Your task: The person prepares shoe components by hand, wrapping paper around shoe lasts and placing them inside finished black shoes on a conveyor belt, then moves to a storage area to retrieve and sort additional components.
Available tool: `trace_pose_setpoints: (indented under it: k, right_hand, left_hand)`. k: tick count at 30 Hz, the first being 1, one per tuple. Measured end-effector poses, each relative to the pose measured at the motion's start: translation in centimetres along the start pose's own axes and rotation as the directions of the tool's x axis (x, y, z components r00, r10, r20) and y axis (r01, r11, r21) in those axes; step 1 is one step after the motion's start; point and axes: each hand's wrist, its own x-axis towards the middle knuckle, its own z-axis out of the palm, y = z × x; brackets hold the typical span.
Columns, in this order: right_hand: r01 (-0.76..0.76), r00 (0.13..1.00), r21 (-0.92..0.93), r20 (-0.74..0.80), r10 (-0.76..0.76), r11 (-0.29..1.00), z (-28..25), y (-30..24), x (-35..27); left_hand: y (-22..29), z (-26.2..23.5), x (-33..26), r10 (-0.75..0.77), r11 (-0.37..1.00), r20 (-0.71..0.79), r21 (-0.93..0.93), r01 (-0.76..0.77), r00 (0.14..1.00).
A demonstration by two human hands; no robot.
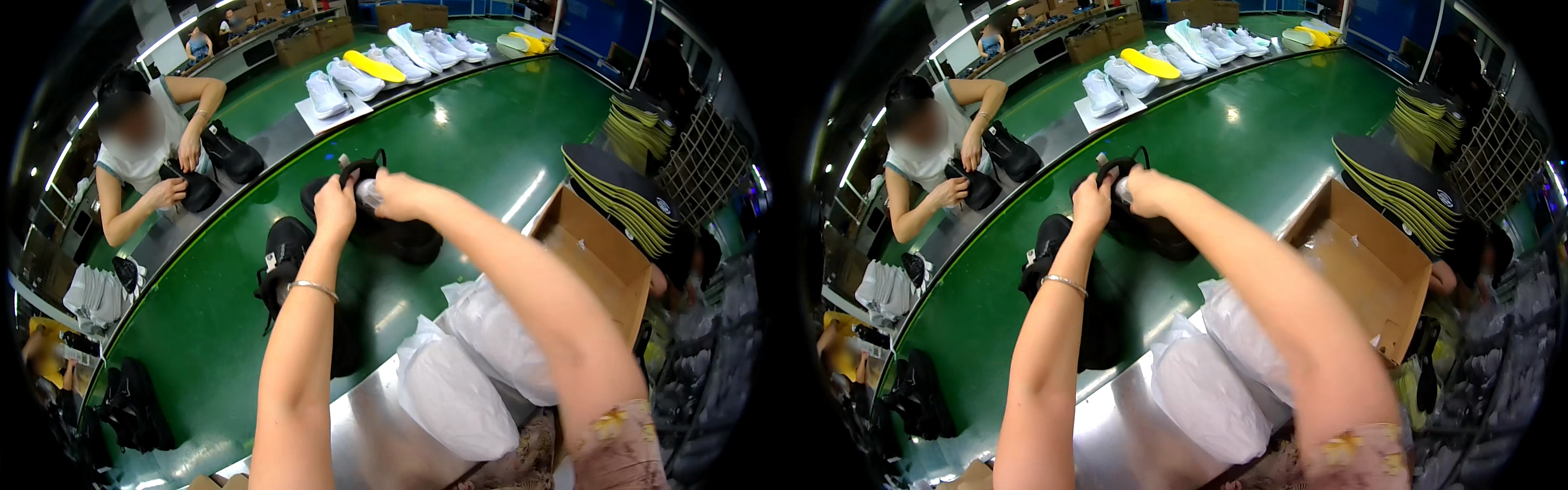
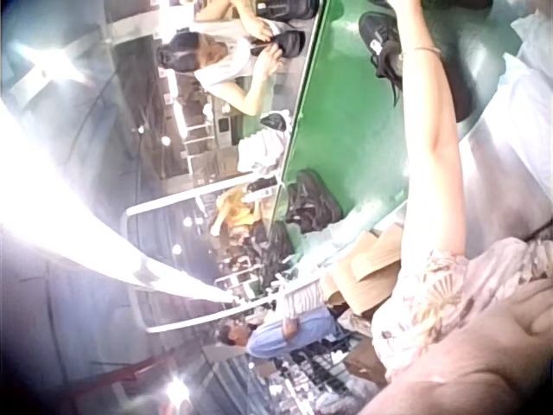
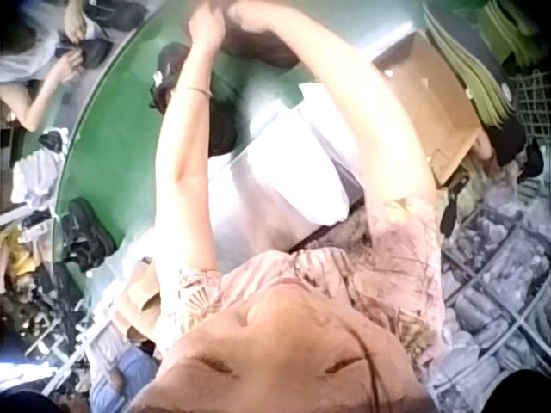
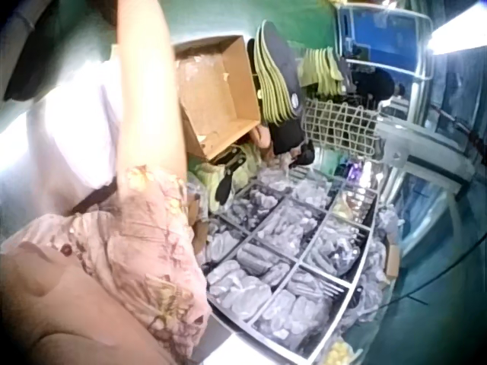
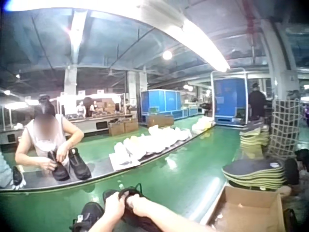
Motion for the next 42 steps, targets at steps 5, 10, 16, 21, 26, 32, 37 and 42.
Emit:
trace_pose_setpoints:
  k: [5, 10, 16, 21, 26, 32, 37, 42]
  right_hand:
    - [0.044, 0.958, 0.168, -0.286, 0.005, 0.985, -11.4, -0.6, -12.1]
    - [-0.204, 0.926, 0.505, -0.18, 0.333, 0.839, -14.8, 0.2, -29.4]
    - [-0.338, 0.721, 0.73, -0.205, 0.662, 0.594, -11.6, -1.1, -47.3]
    - [-0.182, 0.808, 0.742, -0.261, 0.528, 0.646, -4.2, -3.3, -48.5]
    - [-0.135, 0.882, 0.754, -0.204, 0.424, 0.643, 2.3, -3.4, -48.6]
    - [0.061, 0.795, 0.4, -0.573, 0.198, 0.914, 1.8, -3.8, -45.6]
    - [0.068, 0.825, 0.326, -0.55, 0.131, 0.943, 2.2, 1.9, -43.5]
    - [-0.076, 0.849, 0.518, -0.415, 0.328, 0.852, 2.7, 1.1, -43.8]
  left_hand:
    - [-0.3, 0.6, 0.1, -0.027, 0.999, -0.03, 0.025, 0.028, 0.999]
    - [0.3, 0.8, -1.4, -0.245, 0.968, 0.101, -0.026, 0.248, 0.964]
    - [9.9, -3.5, -5.8, -0.093, 0.993, -0.321, -0.105, 0.062, 0.943]
    - [16.5, -7.3, -15.9, -0.071, 0.822, -0.239, -0.564, -0.079, 0.969]
    - [11.4, -6.8, -29.3, -0.168, 0.921, -0.056, -0.365, 0.136, 0.984]
    - [10.5, -4.0, -37.0, -0.393, 0.729, 0.131, -0.558, 0.395, 0.91]
    - [12.4, 0.5, -37.4, -0.295, 0.802, 0.06, -0.528, 0.281, 0.954]
    - [12.5, -6.2, -43.2, -0.19, 0.928, 0.053, -0.317, 0.197, 0.98]
